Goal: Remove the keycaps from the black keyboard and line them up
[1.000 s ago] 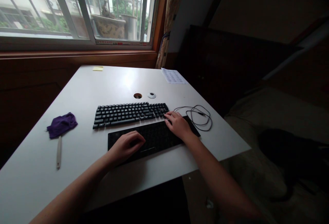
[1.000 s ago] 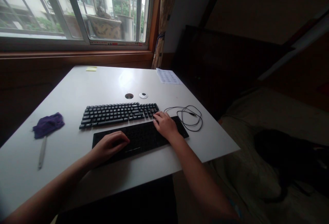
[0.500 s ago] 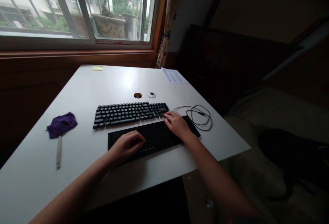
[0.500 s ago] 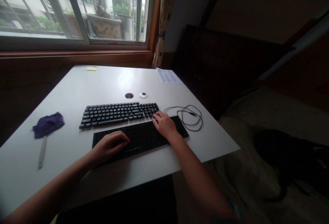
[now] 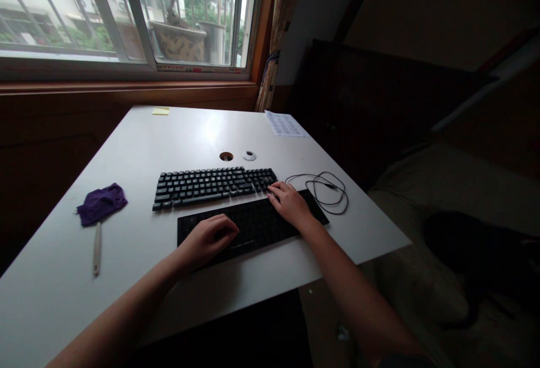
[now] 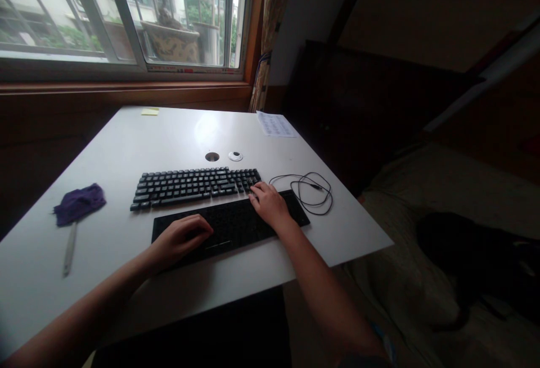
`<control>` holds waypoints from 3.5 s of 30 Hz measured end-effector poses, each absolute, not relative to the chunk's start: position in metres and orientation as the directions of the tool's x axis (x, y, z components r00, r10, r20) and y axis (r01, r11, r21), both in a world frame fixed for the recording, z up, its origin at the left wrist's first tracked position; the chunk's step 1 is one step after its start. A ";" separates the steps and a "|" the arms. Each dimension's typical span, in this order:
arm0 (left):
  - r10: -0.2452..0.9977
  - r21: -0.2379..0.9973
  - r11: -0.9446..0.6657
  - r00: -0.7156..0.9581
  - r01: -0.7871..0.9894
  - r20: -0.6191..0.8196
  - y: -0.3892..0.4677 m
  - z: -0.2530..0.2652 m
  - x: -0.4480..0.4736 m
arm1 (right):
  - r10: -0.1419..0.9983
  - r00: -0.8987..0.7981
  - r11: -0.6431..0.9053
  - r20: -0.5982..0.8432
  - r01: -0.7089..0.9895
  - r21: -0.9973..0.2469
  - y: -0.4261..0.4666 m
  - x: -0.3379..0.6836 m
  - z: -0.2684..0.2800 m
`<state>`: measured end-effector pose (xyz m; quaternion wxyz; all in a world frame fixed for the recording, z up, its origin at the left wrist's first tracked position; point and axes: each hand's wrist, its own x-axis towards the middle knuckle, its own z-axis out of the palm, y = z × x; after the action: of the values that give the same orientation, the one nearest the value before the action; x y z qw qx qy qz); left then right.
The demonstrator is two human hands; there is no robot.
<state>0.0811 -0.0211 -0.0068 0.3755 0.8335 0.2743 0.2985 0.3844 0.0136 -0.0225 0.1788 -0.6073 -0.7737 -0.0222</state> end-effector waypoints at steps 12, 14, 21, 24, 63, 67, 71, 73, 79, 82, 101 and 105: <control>0.683 0.791 -0.562 0.675 0.241 0.280 -0.022 -0.007 0.081 | 0.934 -0.213 0.269 0.287 0.948 -0.171 0.013 0.382 -0.020; 0.681 0.789 -0.566 0.675 0.239 0.284 -0.022 -0.007 0.081 | 0.934 -0.217 0.273 0.284 0.946 -0.176 0.013 0.381 -0.020; 0.680 0.788 -0.572 0.669 0.229 0.299 -0.021 -0.009 0.082 | 0.933 -0.186 0.253 0.307 0.948 -0.194 0.014 0.381 -0.022; 0.679 0.785 -0.575 0.669 0.229 0.302 -0.022 -0.009 0.082 | 0.935 -0.185 0.251 0.302 0.948 -0.194 0.014 0.381 -0.021; 0.675 0.784 -0.573 0.681 0.241 0.284 -0.023 -0.006 0.081 | 0.940 -0.190 0.250 0.284 0.949 -0.192 0.013 0.379 -0.021; 0.679 0.789 -0.565 0.679 0.242 0.279 -0.023 -0.007 0.082 | 0.940 -0.194 0.254 0.282 0.947 -0.195 0.014 0.379 -0.022; 0.679 0.789 -0.568 0.677 0.236 0.286 -0.023 -0.008 0.082 | 0.939 -0.200 0.260 0.280 0.945 -0.199 0.014 0.379 -0.022; 0.680 0.787 -0.569 0.675 0.239 0.286 -0.022 -0.009 0.082 | 0.938 -0.202 0.263 0.281 0.944 -0.201 0.014 0.379 -0.022; 0.675 0.790 -0.571 0.676 0.224 0.297 -0.022 -0.009 0.081 | 0.934 -0.213 0.278 0.287 0.937 -0.210 0.014 0.380 -0.022; 0.679 0.791 -0.570 0.670 0.223 0.301 -0.021 -0.008 0.081 | 0.932 -0.220 0.285 0.290 0.936 -0.208 0.014 0.380 -0.021; 0.681 0.782 -0.590 0.645 0.201 0.348 -0.020 -0.012 0.081 | 0.926 -0.205 0.280 0.318 0.936 -0.212 0.013 0.381 -0.026; 0.678 0.783 -0.588 0.652 0.202 0.340 -0.020 -0.011 0.080 | 0.921 -0.181 0.266 0.344 0.939 -0.217 0.012 0.380 -0.027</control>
<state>0.0803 -0.0205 -0.0106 0.3687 0.8308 0.2648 0.3221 0.3795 0.0120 -0.0268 0.2068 -0.6055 -0.7682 -0.0218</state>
